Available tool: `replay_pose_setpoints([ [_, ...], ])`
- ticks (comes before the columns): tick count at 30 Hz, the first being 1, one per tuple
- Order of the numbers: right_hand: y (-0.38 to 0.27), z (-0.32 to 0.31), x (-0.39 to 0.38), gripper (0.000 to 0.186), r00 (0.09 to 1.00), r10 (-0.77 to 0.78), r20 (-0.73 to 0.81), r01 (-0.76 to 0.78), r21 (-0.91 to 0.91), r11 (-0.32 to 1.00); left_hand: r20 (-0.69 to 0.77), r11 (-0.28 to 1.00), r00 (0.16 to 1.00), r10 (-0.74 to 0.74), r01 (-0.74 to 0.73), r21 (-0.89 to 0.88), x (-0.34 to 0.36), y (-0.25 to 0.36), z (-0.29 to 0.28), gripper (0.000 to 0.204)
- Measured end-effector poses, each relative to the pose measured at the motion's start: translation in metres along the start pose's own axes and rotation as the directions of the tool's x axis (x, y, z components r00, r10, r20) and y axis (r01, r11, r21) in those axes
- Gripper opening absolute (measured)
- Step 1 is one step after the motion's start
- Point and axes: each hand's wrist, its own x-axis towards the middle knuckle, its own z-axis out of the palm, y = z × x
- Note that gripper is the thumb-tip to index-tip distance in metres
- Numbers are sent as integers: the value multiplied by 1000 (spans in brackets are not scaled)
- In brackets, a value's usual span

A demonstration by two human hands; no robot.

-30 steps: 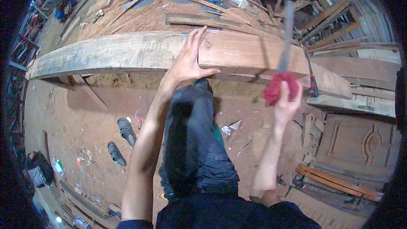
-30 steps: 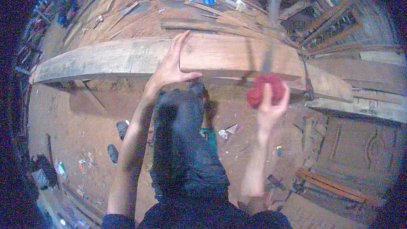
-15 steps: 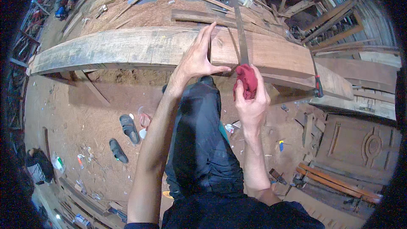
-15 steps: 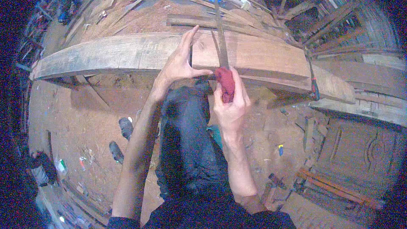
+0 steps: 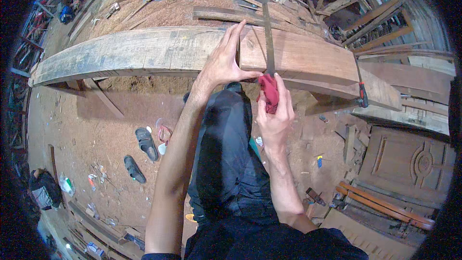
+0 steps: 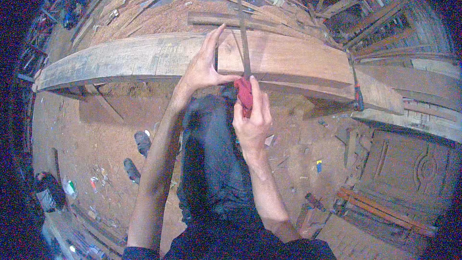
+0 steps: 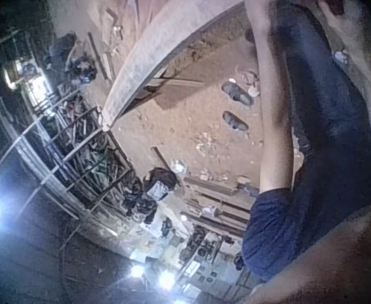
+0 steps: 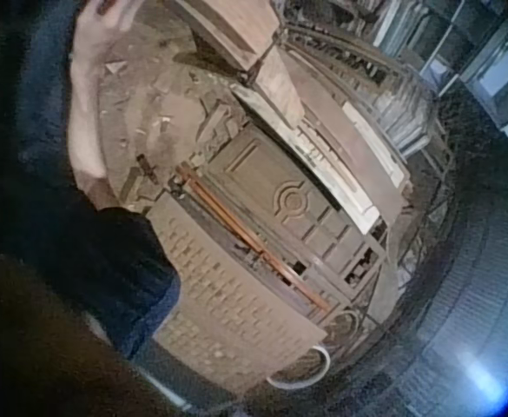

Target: The person saws through a wooden beam using a hand saw, holding the beam steady with their other hand and eventually using a cloth to wipe the cut area.

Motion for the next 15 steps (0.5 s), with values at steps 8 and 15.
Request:
replay_pose_setpoints([
  [8, -4, 2, -3, 69, 998, 53, 42, -53, -4, 999, -8, 999, 1000, 13, -13, 35, -1, -1, 2, 133],
  [15, -15, 5, -7, 74, 985, 141, 95, -143, 11, 990, -9, 1000, 1000, 11, -11, 0, 1, 2, 1, 130],
])
